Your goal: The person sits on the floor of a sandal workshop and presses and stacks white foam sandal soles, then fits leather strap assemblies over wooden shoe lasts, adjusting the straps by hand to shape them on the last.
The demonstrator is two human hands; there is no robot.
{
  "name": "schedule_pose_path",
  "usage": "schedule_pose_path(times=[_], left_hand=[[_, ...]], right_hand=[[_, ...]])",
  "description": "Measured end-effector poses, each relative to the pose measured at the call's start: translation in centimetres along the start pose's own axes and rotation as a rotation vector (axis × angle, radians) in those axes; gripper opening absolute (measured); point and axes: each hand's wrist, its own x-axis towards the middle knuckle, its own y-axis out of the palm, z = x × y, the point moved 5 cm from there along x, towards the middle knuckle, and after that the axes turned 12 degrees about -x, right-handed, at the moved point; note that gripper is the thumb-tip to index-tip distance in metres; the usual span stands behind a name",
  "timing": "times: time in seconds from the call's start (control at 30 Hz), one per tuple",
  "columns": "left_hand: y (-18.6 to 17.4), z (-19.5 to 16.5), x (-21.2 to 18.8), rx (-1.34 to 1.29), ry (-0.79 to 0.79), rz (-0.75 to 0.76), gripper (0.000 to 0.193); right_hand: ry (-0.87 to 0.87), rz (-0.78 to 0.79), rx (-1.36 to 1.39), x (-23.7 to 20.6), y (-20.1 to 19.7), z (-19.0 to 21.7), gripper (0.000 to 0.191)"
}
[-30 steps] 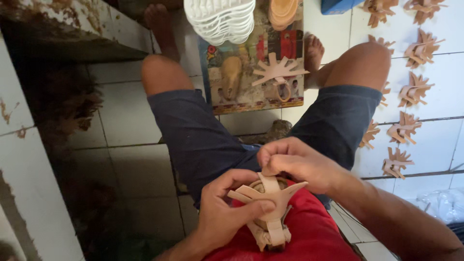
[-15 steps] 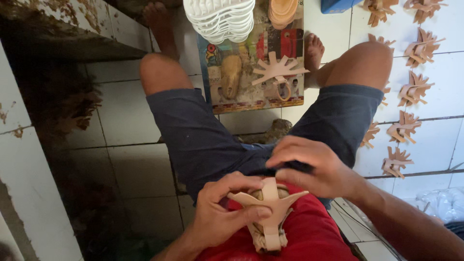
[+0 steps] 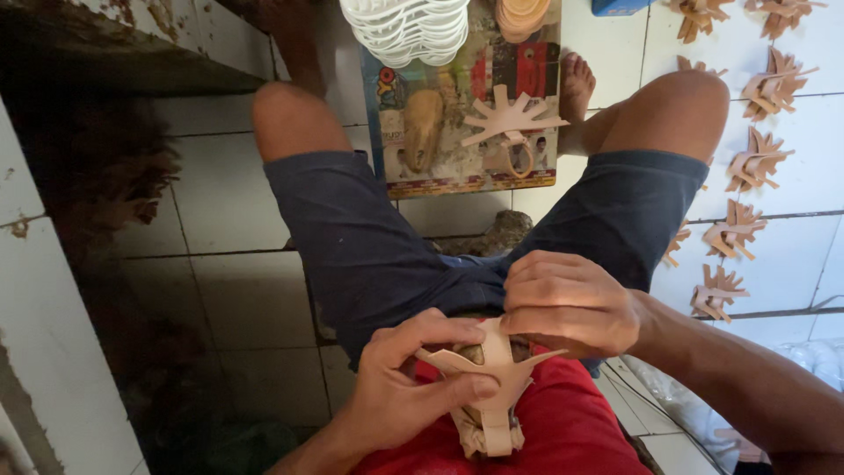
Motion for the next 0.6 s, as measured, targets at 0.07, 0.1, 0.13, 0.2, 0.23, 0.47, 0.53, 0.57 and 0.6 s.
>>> schedule_pose_path(times=[0.07,0.1,0.13,0.2,0.23,0.47,0.53,0.57,0.6], left_hand=[[0.0,-0.1,0.0,-0.01,0.013,0.011,0.038],[0.0,0.0,0.0,-0.011,0.012,0.009,0.039],[0.0,0.0,0.0,-0.01,0.01,0.009,0.039],[-0.1,0.1,0.0,-0.025,0.002,0.007,0.04],[-0.1,0.2,0.0,-0.039,-0.004,0.004,0.04],[0.1,-0.7,-0.7,-0.024,0.128,-0.032,0.041],[0.3,-0.8,-0.9,-0.065,0.072,-0.022,0.041],[0.4,-0.9,-1.0,-0.084,0.045,-0.016,0.041],[0.5,-1.2,-1.1,-0.043,0.04,0.003,0.04]], right_hand=[[0.038,-0.005,0.014,0.2,0.0,0.0,0.025],[0.06,-0.001,0.024,0.3,0.0,0.0,0.024],[0.082,0.001,0.032,0.3,-0.1,0.0,0.022],[0.139,0.015,0.098,0.3,-0.2,0.0,0.024],[0.168,0.022,0.134,0.2,-0.3,0.0,0.024],[0.402,0.024,0.431,-1.6,0.4,1.0,0.026],[0.437,-0.018,0.476,-2.2,0.8,1.6,0.027],[0.446,-0.032,0.482,-2.5,1.1,1.9,0.027],[0.461,-0.046,0.488,-2.8,1.3,2.2,0.027]])
